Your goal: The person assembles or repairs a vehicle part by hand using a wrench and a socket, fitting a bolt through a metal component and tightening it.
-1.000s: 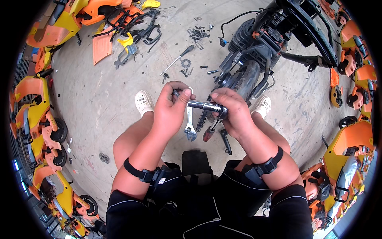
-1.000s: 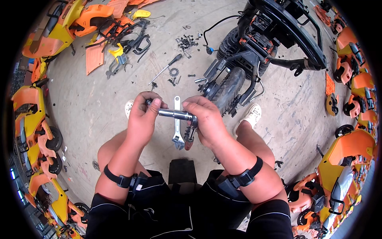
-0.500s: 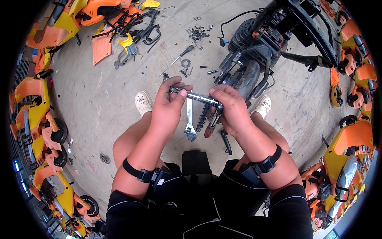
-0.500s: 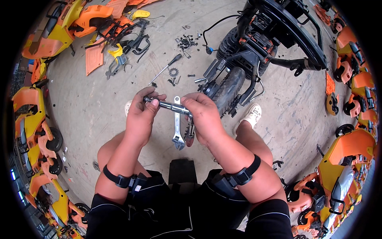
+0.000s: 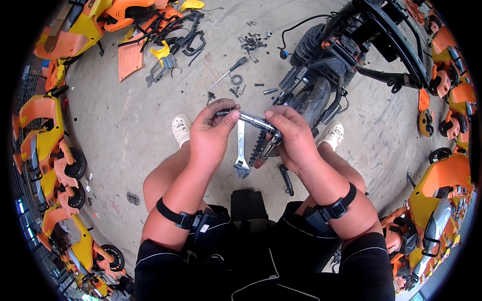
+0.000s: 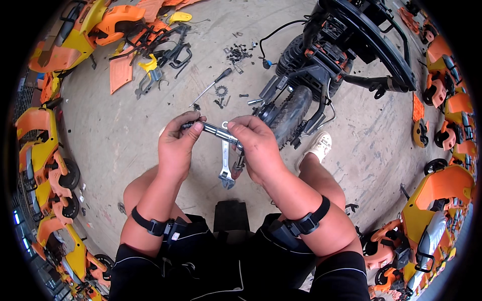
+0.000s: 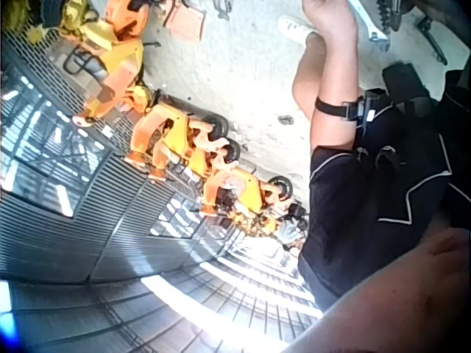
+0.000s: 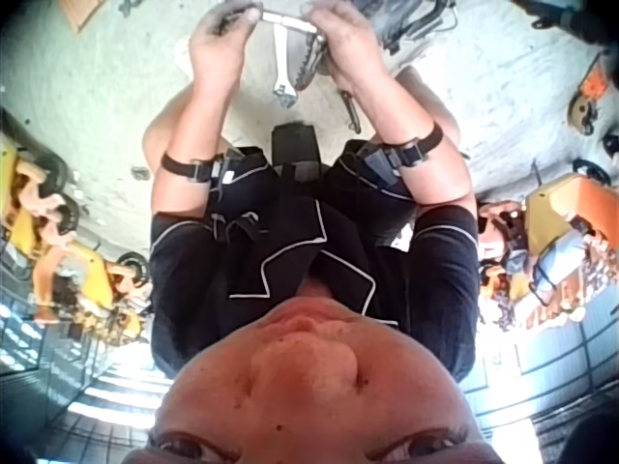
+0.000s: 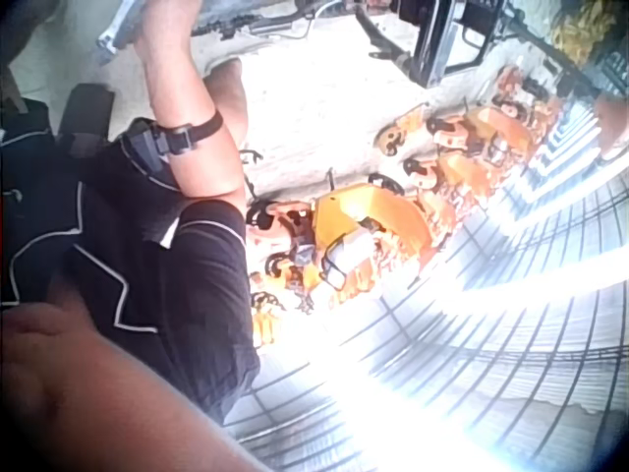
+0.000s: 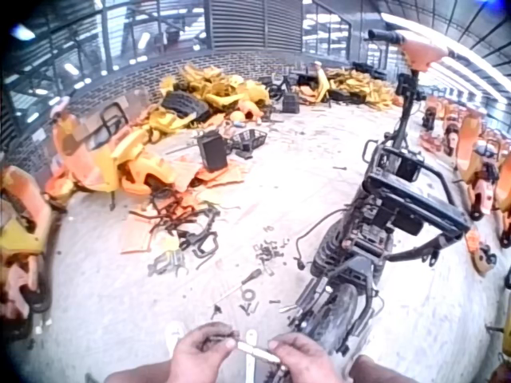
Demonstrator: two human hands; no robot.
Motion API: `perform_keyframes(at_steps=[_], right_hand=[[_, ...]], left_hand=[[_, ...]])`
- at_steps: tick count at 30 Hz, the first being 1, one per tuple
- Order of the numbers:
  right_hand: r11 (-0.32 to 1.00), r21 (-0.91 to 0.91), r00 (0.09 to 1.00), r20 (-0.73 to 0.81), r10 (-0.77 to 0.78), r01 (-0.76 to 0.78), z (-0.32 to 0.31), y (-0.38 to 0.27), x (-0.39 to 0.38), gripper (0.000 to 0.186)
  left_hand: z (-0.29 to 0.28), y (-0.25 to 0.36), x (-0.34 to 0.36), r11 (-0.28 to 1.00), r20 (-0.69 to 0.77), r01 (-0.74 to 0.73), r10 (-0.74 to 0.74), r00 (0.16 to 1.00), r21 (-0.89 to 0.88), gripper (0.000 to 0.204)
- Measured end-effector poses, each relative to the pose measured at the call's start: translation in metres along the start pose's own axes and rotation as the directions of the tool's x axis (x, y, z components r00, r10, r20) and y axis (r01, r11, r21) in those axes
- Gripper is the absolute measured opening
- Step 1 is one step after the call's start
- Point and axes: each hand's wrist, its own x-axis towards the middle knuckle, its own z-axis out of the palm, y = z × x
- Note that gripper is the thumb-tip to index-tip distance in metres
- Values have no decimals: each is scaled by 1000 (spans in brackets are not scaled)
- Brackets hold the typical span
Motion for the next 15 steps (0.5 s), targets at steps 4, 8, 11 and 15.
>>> perform_keyframes(at_steps=[4, 8, 11, 15], right_hand=[[1000, 14, 1000, -4, 19, -19, 0, -2, -1, 21], [997, -74, 1000, -10, 19, -19, 1, -2, -4, 20], [979, -184, 997, 8, -83, 83, -2, 2, -4, 18], [951, -287, 994, 27, -110, 114, -1, 5, -9, 16]], left_hand=[[-4, 3, 2, 997, 32, 60, -62, 998, 37, 27], [-11, 12, 6, 973, 56, 191, -199, 978, 127, 27], [-10, 16, 4, 968, 62, 231, -238, 969, 97, 29], [-13, 24, 5, 948, 103, 298, -310, 945, 111, 34]])
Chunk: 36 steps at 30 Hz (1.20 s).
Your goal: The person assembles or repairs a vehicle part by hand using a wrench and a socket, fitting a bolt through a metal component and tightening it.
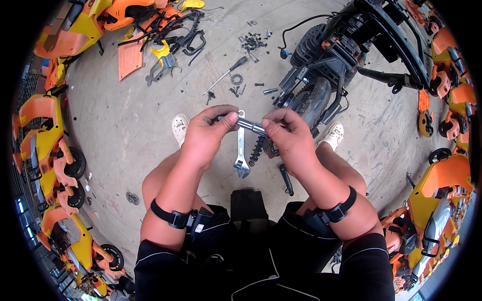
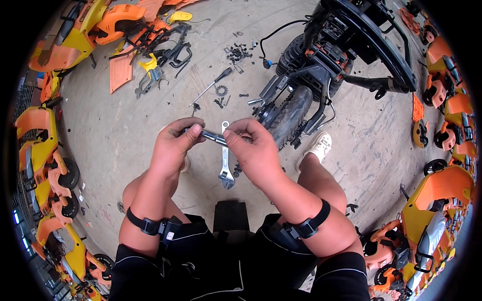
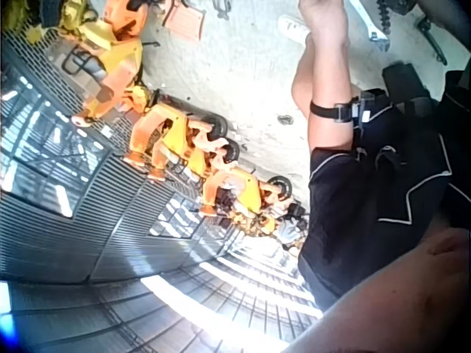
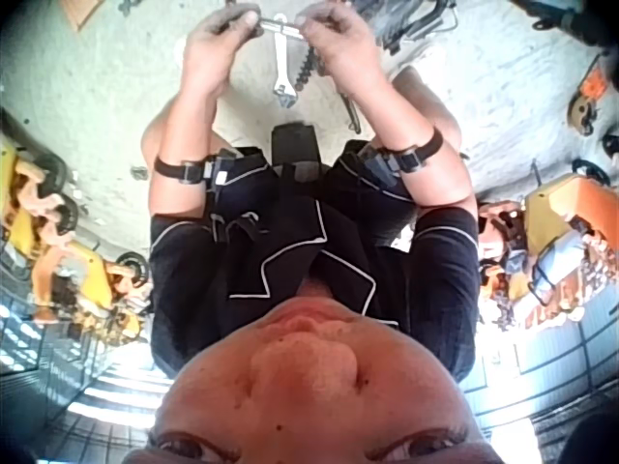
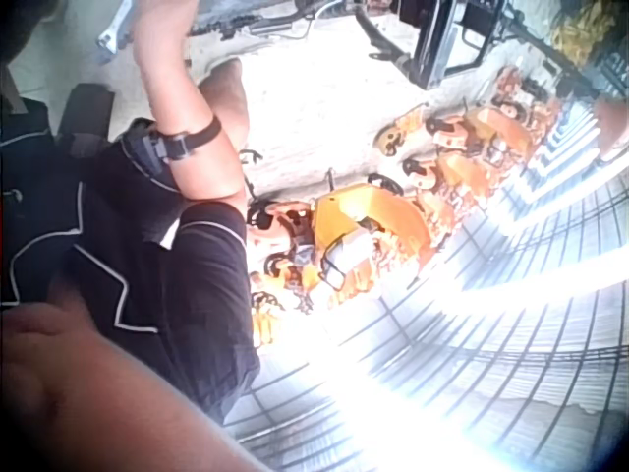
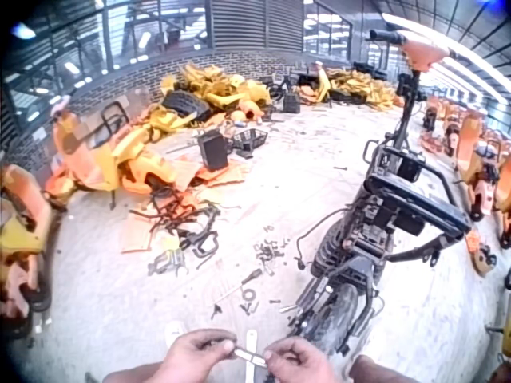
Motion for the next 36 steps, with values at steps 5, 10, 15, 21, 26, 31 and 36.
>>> perform_keyframes(at_steps=[5, 10, 15, 21, 26, 31, 36], right_hand=[[965, -207, 987, 52, -154, 162, 9, 1, -8, 19], [894, -312, 945, 166, -283, 322, 14, 5, -12, 26], [770, -404, 869, 271, -415, 494, 18, 7, -13, 32], [973, -172, 972, 203, -120, 156, 19, 5, -5, 30], [995, 98, 980, 199, 10, -30, 13, 11, 2, 29], [960, 256, 977, 203, 60, -113, 14, 4, 2, 28], [994, 86, 978, 203, 51, -70, 16, 3, 2, 30]], left_hand=[[-12, 2, 0, 998, 32, 50, -51, 998, 33, 35], [-23, 9, -3, 985, 10, 146, -147, 989, 89, 36], [-27, 11, -4, 979, -17, 148, -147, 989, 139, 36], [-22, 3, -6, 976, -40, -56, 66, 997, 211, 25], [-20, -1, -4, 958, -14, -245, 250, 968, 149, 20], [-21, -1, -4, 960, -17, -262, 265, 964, 97, 20], [-19, -1, -4, 983, -38, -172, 175, 984, 65, 20]])
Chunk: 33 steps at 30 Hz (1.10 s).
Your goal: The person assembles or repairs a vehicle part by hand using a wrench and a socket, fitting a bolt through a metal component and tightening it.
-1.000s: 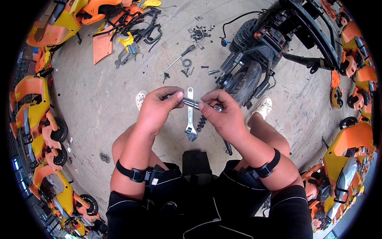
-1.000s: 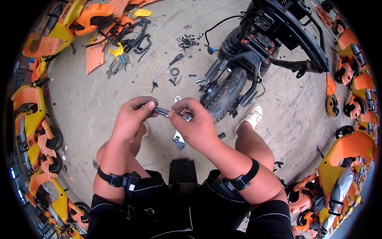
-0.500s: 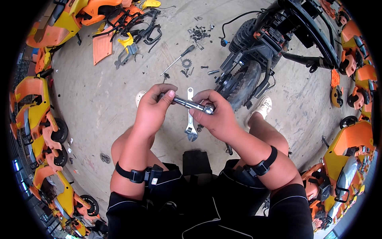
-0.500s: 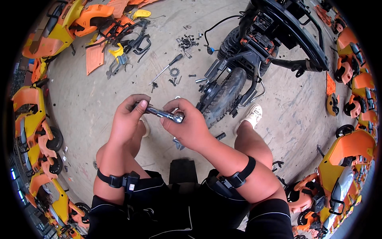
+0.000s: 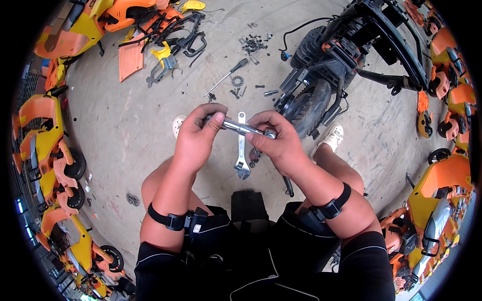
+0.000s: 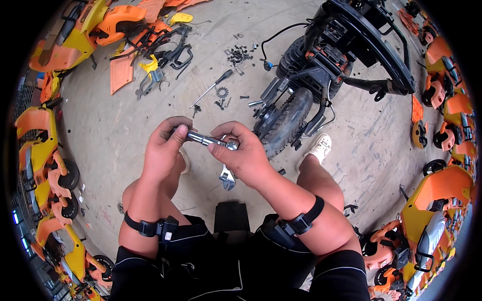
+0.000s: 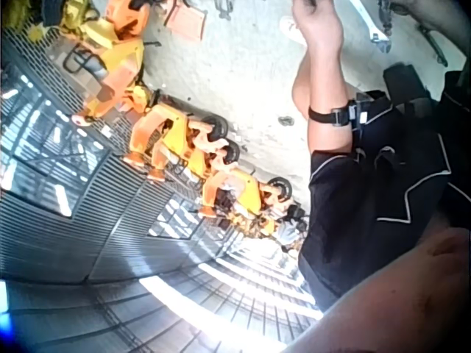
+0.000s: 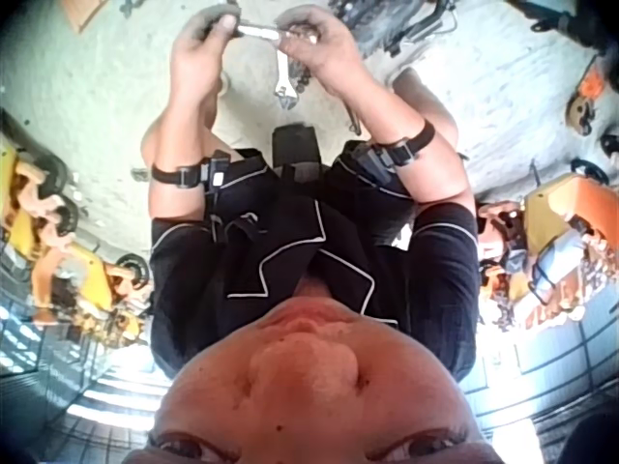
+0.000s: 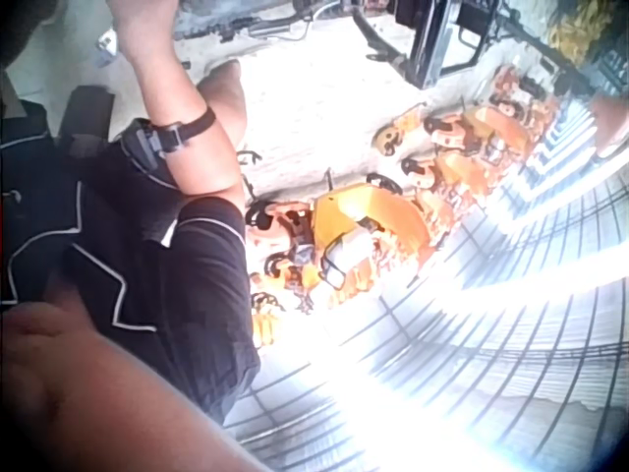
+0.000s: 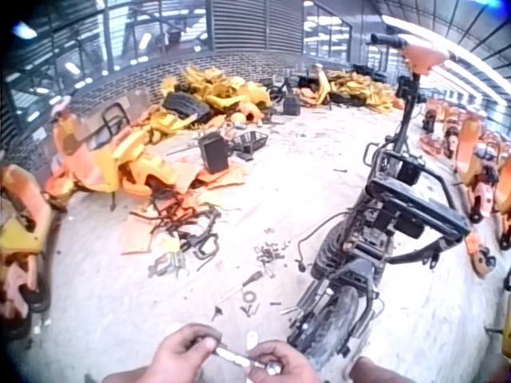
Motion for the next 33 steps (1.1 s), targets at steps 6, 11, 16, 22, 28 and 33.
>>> perform_keyframes(at_steps=[6, 11, 16, 22, 28, 33], right_hand=[[993, 109, 999, 11, -49, 47, 3, 2, 4, 27], [985, 169, 999, 24, -30, 26, 2, 2, 6, 27], [968, 249, 999, 26, 36, -41, 4, -4, 6, 28], [898, 437, 998, 1, 62, -56, 5, 0, 15, 24], [848, 530, 994, -98, 41, 17, 6, 1, 23, 24], [831, 556, 996, -72, 52, -3, 6, 1, 24, 23]], left_hand=[[-4, -3, 0, 996, 28, -90, 90, 996, -3, 20], [-1, -5, 1, 996, 19, -90, 90, 996, -5, 22], [8, 0, -1, 967, -47, -109, 101, 994, -230, 27], [16, 4, -1, 902, -61, -164, 152, 986, -399, 37], [21, 2, -3, 817, 56, -55, 106, 993, -575, 38], [22, -7, -7, 743, 206, 48, 123, 971, -668, 30]])
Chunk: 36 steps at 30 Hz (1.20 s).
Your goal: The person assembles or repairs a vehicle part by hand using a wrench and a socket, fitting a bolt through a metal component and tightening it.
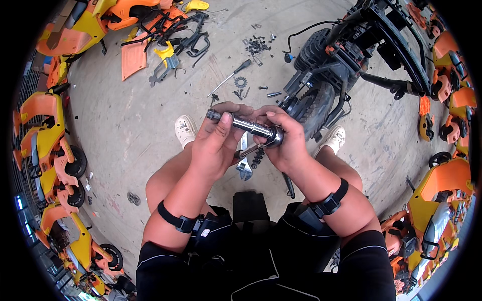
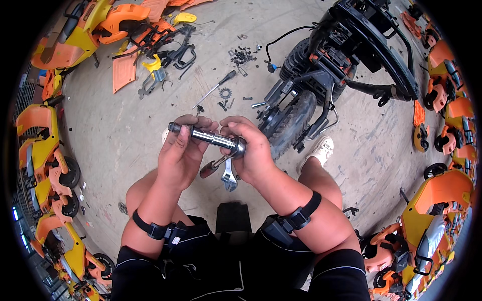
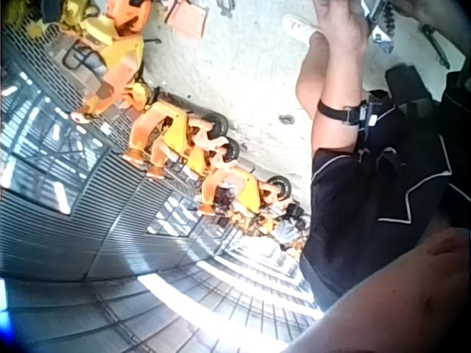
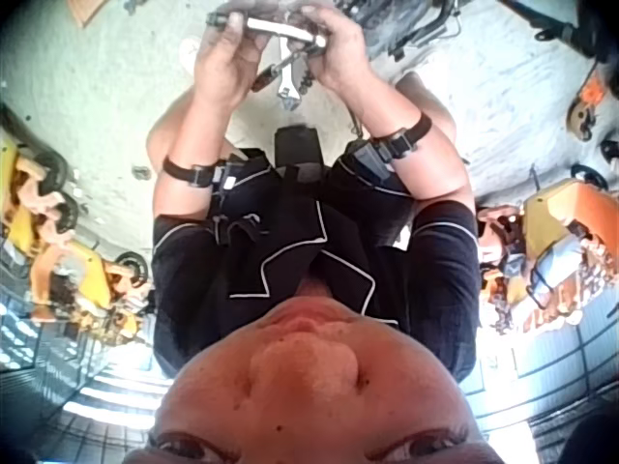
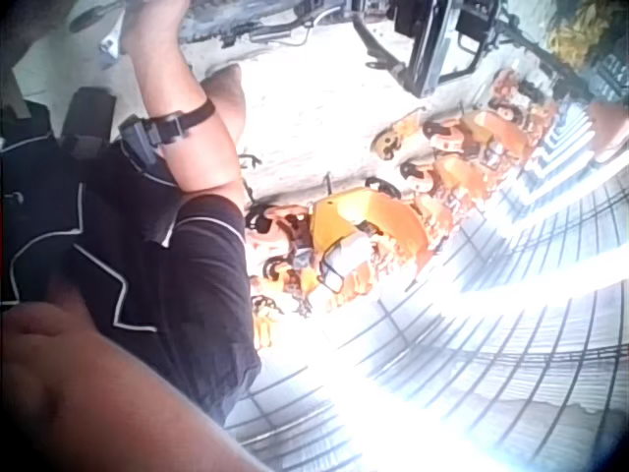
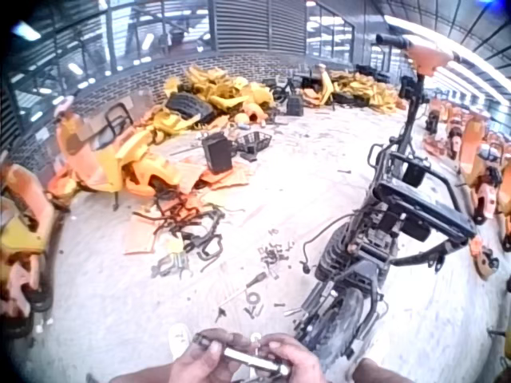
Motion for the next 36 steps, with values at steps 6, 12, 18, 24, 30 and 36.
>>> perform_keyframes(at_steps=[6, 12, 18, 24, 30, 36], right_hand=[[997, 54, 995, 86, 57, -62, -4, -7, 1, 25], [990, 33, 975, 180, 132, -140, -13, -15, 2, 29], [989, 37, 985, 100, 141, -146, -9, -20, -1, 34], [919, -212, 938, 26, 344, -331, -19, -14, 8, 45], [829, -382, 897, -4, 441, -409, -14, 6, 2, 56], [832, -326, 851, 129, 510, -449, -24, 21, 0, 69]], left_hand=[[10, -13, 2, 974, 193, -141, 106, 975, 179, 38], [16, -21, -9, 874, 295, -271, 155, 943, 405, 52], [24, -22, -13, 499, 664, -644, 169, 729, 580, 40], [35, -31, -19, 352, 785, -743, 36, 618, 569, 51], [31, -30, -23, 225, 768, -740, -72, 636, 634, 64], [22, -19, -20, 240, 730, -694, -113, 674, 679, 63]])
